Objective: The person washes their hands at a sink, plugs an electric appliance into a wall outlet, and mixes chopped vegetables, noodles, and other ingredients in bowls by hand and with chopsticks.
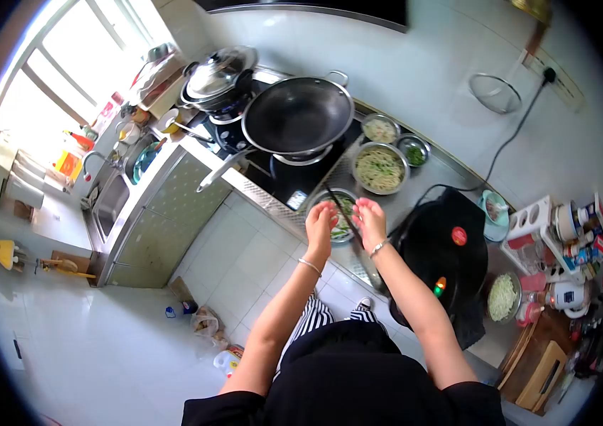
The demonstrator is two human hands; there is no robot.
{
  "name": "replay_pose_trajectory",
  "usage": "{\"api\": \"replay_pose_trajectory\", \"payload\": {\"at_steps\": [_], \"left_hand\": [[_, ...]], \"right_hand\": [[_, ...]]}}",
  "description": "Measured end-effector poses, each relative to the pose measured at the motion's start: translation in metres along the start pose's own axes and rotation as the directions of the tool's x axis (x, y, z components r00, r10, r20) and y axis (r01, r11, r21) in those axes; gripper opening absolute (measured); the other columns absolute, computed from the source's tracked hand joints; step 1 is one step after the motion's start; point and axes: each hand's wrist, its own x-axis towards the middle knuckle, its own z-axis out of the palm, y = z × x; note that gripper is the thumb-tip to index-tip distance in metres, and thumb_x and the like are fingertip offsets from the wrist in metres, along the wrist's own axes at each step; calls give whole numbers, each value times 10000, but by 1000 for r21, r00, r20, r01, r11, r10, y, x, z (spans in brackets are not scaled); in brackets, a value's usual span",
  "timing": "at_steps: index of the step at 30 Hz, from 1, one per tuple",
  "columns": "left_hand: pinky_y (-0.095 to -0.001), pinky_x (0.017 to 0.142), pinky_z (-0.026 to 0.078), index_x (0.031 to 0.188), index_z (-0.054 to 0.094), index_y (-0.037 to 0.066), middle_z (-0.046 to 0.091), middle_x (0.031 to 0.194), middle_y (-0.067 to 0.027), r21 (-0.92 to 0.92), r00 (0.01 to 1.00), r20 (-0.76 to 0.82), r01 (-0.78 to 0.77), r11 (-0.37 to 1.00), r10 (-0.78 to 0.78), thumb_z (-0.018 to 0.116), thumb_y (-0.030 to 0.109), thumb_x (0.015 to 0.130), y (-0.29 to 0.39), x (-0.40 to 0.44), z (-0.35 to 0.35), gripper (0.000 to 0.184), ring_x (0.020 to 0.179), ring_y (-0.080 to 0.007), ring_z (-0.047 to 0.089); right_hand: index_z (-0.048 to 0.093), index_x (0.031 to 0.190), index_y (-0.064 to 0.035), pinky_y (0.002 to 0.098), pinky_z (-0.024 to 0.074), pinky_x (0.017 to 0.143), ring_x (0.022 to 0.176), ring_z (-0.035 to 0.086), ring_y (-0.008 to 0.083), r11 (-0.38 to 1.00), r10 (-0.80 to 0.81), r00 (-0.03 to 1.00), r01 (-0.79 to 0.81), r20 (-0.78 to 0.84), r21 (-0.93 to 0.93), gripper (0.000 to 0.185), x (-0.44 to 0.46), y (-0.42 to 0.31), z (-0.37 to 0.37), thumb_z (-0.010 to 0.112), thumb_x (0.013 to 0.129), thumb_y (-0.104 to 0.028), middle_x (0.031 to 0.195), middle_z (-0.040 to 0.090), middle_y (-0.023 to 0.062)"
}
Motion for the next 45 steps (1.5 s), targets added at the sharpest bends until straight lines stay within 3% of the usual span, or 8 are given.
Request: {"api": "replay_pose_trajectory", "payload": {"at_steps": [7,12,19,23,27,30,33,45], "left_hand": [[-288,754,437,1097,530,87,566,1058,-16,162,952,-274,184,969,-135,515,115,847,-26,24,-102,252,947,-117,520],[-459,762,476,1392,134,285,491,1163,-92,151,806,42,579,801,-591,592,86,795,-25,34,-110,778,960,-261,540],[-478,717,526,1299,187,212,496,1095,-159,96,739,169,646,757,-652,473,-10,808,-28,42,-86,610,838,-332,615],[-402,621,550,1306,144,264,509,1092,-150,45,736,178,656,753,-653,456,-44,783,-40,49,-90,682,766,-309,634],[-403,637,553,1295,158,250,510,1084,-159,58,748,120,651,757,-653,436,-33,763,-37,47,-81,664,771,-307,628],[-420,658,547,1291,160,244,494,1122,-157,85,749,104,648,757,-654,450,5,774,-39,44,-81,639,812,-312,623],[-429,702,536,1382,62,211,438,1209,-168,79,744,128,652,754,-656,493,100,821,-48,38,-95,716,917,-305,600],[-375,797,501,1239,391,34,544,1122,-107,-176,859,-166,457,872,-484,456,85,849,-19,-5,-180,399,941,-234,581]], "right_hand": [[557,952,-22,265,468,730,814,581,154,818,-346,938,294,-14,-495,151,24,85,-1,539,802,-34,908,604,56],[567,953,-57,338,460,738,817,579,234,397,-520,852,311,68,-863,232,17,76,-5,586,722,-40,896,600,95],[564,937,-95,356,453,710,791,557,236,-27,-517,823,257,234,-966,254,22,75,-7,640,695,-91,864,571,65],[562,947,-81,338,455,717,788,567,219,62,-581,786,303,212,-951,225,35,70,-14,630,738,-130,878,587,66],[554,975,-25,294,467,697,770,576,176,590,-675,685,281,-273,-757,200,85,61,-44,589,821,-149,877,606,86],[470,1107,-38,354,459,747,847,572,216,980,-144,816,41,-560,-193,450,144,70,-99,637,792,-313,958,577,91],[450,1125,-77,431,446,863,1004,561,274,871,356,899,-221,-254,439,512,164,50,-101,630,786,-417,1065,542,123],[506,927,16,377,538,587,707,649,306,982,149,897,-83,-417,172,238,157,4,-63,475,723,-103,836,621,161]]}}
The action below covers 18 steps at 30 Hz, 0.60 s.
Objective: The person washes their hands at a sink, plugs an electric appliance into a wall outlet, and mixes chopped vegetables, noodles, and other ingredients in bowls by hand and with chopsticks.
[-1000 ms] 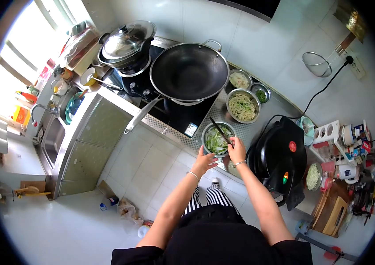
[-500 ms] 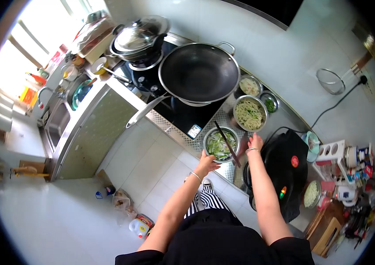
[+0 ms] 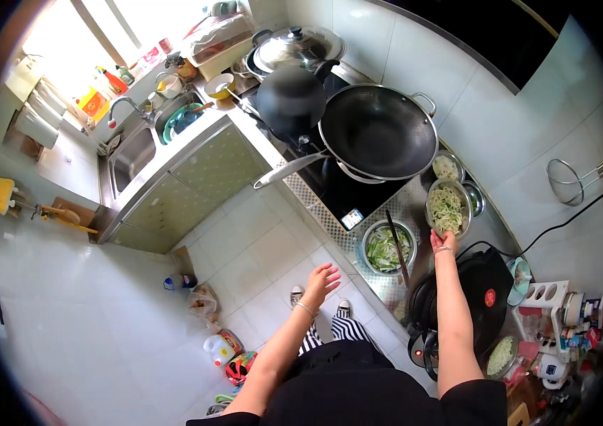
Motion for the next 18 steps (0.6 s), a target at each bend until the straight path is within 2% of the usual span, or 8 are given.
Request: {"api": "replay_pose_trajectory", "payload": {"at_steps": [4,6,9,11,13,15,16,18], "left_hand": [[-366,807,489,1224,404,27,550,1118,-111,-58,1000,1,8,998,-8,451,70,841,15,7,-15,389,949,-235,578],[-360,814,484,1216,412,29,550,1119,-109,-30,999,27,31,999,-30,445,70,843,28,10,-23,377,950,-229,577],[-359,838,472,1221,425,45,535,1156,-88,94,977,204,46,995,-64,459,104,868,53,14,-49,359,968,-200,570],[-357,845,467,1228,425,49,531,1167,-81,185,951,294,39,982,-93,466,120,876,71,12,-69,362,982,-193,562],[-353,867,452,1251,420,58,518,1194,-72,301,903,409,6,953,-135,480,201,899,95,4,-84,384,1027,-184,534],[-360,870,449,1258,416,63,509,1202,-73,319,897,409,30,947,-166,470,243,907,118,-1,-98,398,1046,-188,522],[-367,873,446,1265,412,69,501,1210,-74,330,892,412,42,943,-184,461,286,915,129,-1,-104,415,1065,-191,510],[-374,875,439,1270,413,70,482,1232,-69,307,904,403,12,952,-141,461,354,907,149,1,-119,464,1081,-196,490]], "right_hand": [[516,865,1,376,537,583,716,649,307,997,-65,998,66,11,-40,197,-49,-21,0,500,693,-95,825,624,154],[516,840,-18,375,538,547,668,640,283,978,-137,989,145,62,-152,176,-83,-19,-5,511,678,-86,752,603,110],[514,827,-36,376,531,475,583,611,261,947,-190,980,198,58,-254,167,-139,6,-24,514,665,-74,678,553,66],[513,873,-41,372,520,412,524,581,240,924,-137,985,166,106,-345,219,-199,29,-14,511,655,-62,643,507,39],[503,1012,-40,363,527,405,541,596,228,900,-5,988,71,153,-430,361,-247,61,3,509,651,-53,694,544,54],[472,930,1,381,539,403,553,612,239,860,108,987,-32,119,-509,292,-269,108,12,546,655,-64,756,574,123],[435,952,-1,395,551,418,565,616,259,838,83,997,-71,-1,-540,335,-278,136,24,565,651,-66,778,569,139],[379,984,-37,412,542,410,503,587,235,836,189,979,-118,81,-536,373,-287,182,52,553,656,-67,764,563,132]]}}
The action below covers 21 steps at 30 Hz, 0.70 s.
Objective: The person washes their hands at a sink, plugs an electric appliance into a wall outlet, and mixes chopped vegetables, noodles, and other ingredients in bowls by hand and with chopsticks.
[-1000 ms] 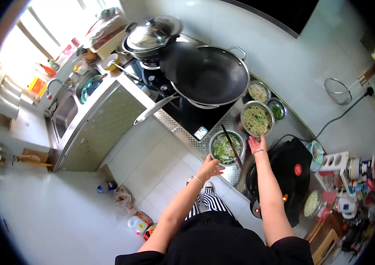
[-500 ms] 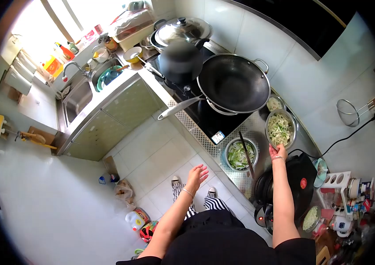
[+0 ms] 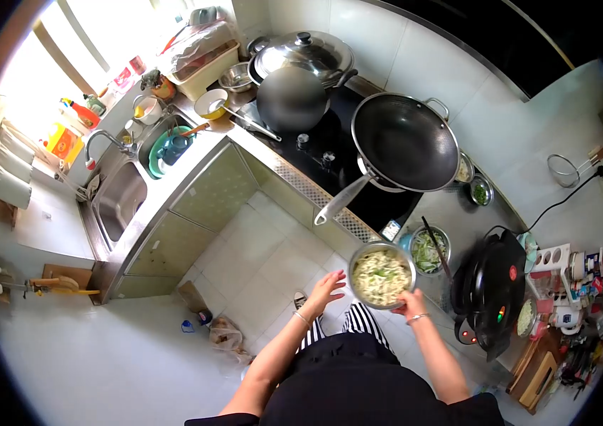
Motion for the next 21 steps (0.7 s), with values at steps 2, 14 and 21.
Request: {"api": "replay_pose_trajectory", "payload": {"at_steps": [2,14,21], "left_hand": [[-410,887,421,1282,414,88,438,1277,-55,-10,998,-38,-55,998,54,431,460,900,15,-6,-18,534,1135,-199,429],[-360,748,514,1307,370,157,525,1163,-22,45,908,-264,-324,945,324,451,39,822,150,9,-60,505,1017,-156,543],[-348,704,548,1220,429,85,556,1064,-74,154,883,-235,-380,912,407,423,-18,754,243,71,-55,478,917,-171,585]], "right_hand": [[465,884,-38,389,544,414,491,575,185,999,39,995,-39,91,5,206,1,10,49,523,689,-73,626,530,57],[519,957,-2,293,539,415,525,600,156,990,-143,909,131,392,58,246,89,-45,207,537,720,-65,767,596,82],[481,1171,-28,275,475,715,876,559,161,902,-261,940,156,220,403,437,133,-80,268,571,853,-314,1040,561,86]]}}
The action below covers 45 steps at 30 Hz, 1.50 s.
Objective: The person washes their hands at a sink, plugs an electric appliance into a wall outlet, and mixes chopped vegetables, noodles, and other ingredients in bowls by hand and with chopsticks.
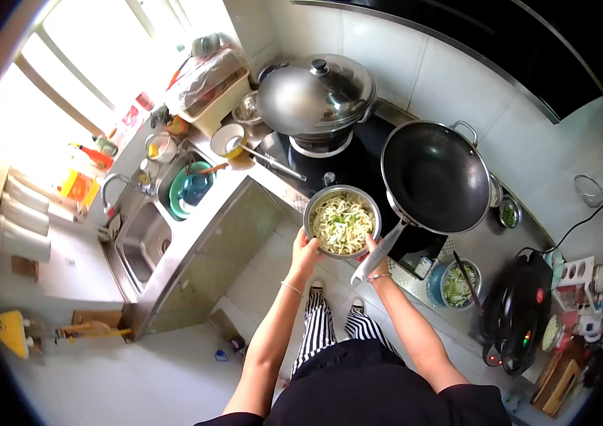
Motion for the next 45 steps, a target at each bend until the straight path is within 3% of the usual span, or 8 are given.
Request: {"api": "replay_pose_trajectory", "payload": {"at_steps": [3,11,14,24,28,31,37,45], "left_hand": [[-333,672,554,1196,438,79,556,1047,-74,87,999,41,12,996,-16,428,-11,752,17,51,5,454,894,-176,593],[-388,636,568,1166,390,44,543,1038,-111,212,974,188,86,973,-127,380,1,839,62,166,26,330,872,-237,602],[-386,666,574,1165,408,21,558,1001,-110,191,965,222,100,977,-143,400,-7,802,65,189,35,365,861,-218,607],[-282,611,524,1015,528,-46,612,903,-90,384,955,270,9,923,-121,556,68,834,39,253,47,215,758,-179,610],[-272,540,502,915,538,-43,614,780,-108,573,963,268,-138,808,-26,609,113,793,24,268,51,210,641,-168,612],[-273,510,500,910,528,-36,611,771,-105,667,966,251,-126,734,-63,604,114,800,26,275,53,200,580,-171,599],[-237,474,472,957,530,-10,603,744,-56,585,952,280,-67,808,-123,572,91,824,30,278,52,172,565,-119,577],[-240,453,473,928,539,-15,613,746,-66,602,938,311,-70,795,-153,580,80,816,34,272,47,152,566,-133,605]], "right_hand": [[383,1266,20,276,371,901,1046,484,186,872,-387,917,399,99,-282,558,13,-12,25,476,895,-386,1218,476,117],[402,1219,38,327,357,913,1073,481,252,746,-549,836,480,-17,-462,516,80,-20,61,384,927,-387,1181,502,162],[458,1165,0,403,375,877,1019,483,384,624,-650,750,433,-125,-650,481,105,-16,62,372,920,-405,1093,513,242],[325,1307,25,353,222,1038,1269,291,334,672,-650,736,442,-189,-594,575,163,-21,38,475,888,-340,1374,310,216],[310,1323,17,297,290,984,1191,384,221,695,-630,757,451,-173,-560,552,183,-12,19,481,902,-297,1331,390,133],[338,1308,5,289,353,916,1090,449,195,507,-770,620,453,-151,-733,531,189,-7,18,506,893,-279,1261,450,113],[396,1245,7,305,427,762,843,563,193,475,-822,526,425,-216,-771,466,197,1,26,563,859,-195,984,589,107],[411,1216,-6,339,437,772,874,573,250,636,-703,653,401,-281,-659,463,178,-4,33,585,836,-204,1017,582,147]]}}
